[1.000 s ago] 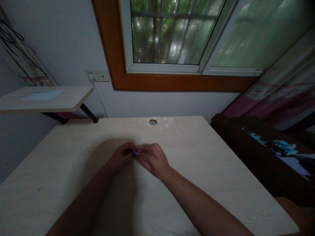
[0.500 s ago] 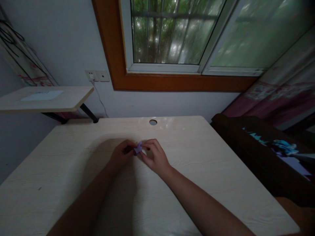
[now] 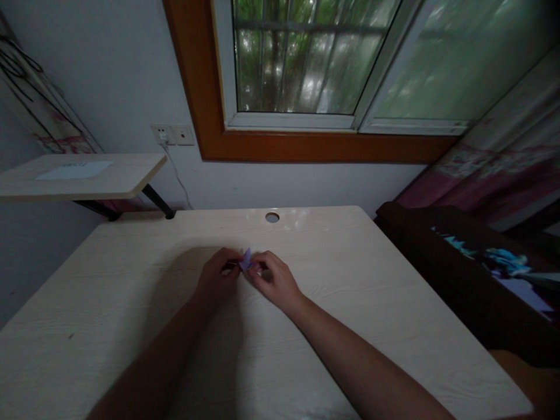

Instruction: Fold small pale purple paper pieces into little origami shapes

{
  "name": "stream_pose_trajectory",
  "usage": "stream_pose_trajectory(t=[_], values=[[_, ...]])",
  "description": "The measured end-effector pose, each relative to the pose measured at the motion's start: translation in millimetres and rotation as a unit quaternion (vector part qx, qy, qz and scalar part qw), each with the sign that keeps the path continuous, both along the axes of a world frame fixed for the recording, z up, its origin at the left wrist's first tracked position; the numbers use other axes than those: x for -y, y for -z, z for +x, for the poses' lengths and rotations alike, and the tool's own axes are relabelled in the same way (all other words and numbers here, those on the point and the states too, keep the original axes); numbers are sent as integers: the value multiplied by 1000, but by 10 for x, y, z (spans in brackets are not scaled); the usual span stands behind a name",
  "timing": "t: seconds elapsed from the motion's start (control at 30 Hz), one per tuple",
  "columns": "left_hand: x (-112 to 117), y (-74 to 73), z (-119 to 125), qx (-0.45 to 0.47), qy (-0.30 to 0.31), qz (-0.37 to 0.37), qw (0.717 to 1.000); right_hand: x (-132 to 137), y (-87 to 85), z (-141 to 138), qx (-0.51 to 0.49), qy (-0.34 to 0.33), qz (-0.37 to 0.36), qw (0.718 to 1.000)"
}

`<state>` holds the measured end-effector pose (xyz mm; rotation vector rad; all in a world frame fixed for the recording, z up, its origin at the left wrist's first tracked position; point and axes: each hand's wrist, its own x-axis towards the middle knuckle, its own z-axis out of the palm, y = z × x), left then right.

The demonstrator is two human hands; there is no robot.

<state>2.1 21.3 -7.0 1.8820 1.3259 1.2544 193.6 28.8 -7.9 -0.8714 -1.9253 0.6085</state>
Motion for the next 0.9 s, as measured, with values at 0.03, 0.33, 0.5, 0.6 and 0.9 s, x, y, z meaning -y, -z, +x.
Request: stream_pose_trajectory(t=[0.03, 0.33, 0.5, 0.6, 0.9], values=[[2, -3, 4, -3, 0, 5, 1000, -3, 2, -1, 1, 3, -1, 1000], [32, -42, 43, -26, 11, 55, 998, -1, 0, 4, 2, 4, -7, 1000], [33, -14, 42, -55, 15, 84, 995, 6, 1, 2, 0, -4, -31, 1000], [26, 6, 45, -66, 13, 108, 992, 8, 0, -3, 1, -8, -48, 999], [10, 41, 50, -89, 16, 126, 988, -16, -16, 13, -18, -22, -31, 999]])
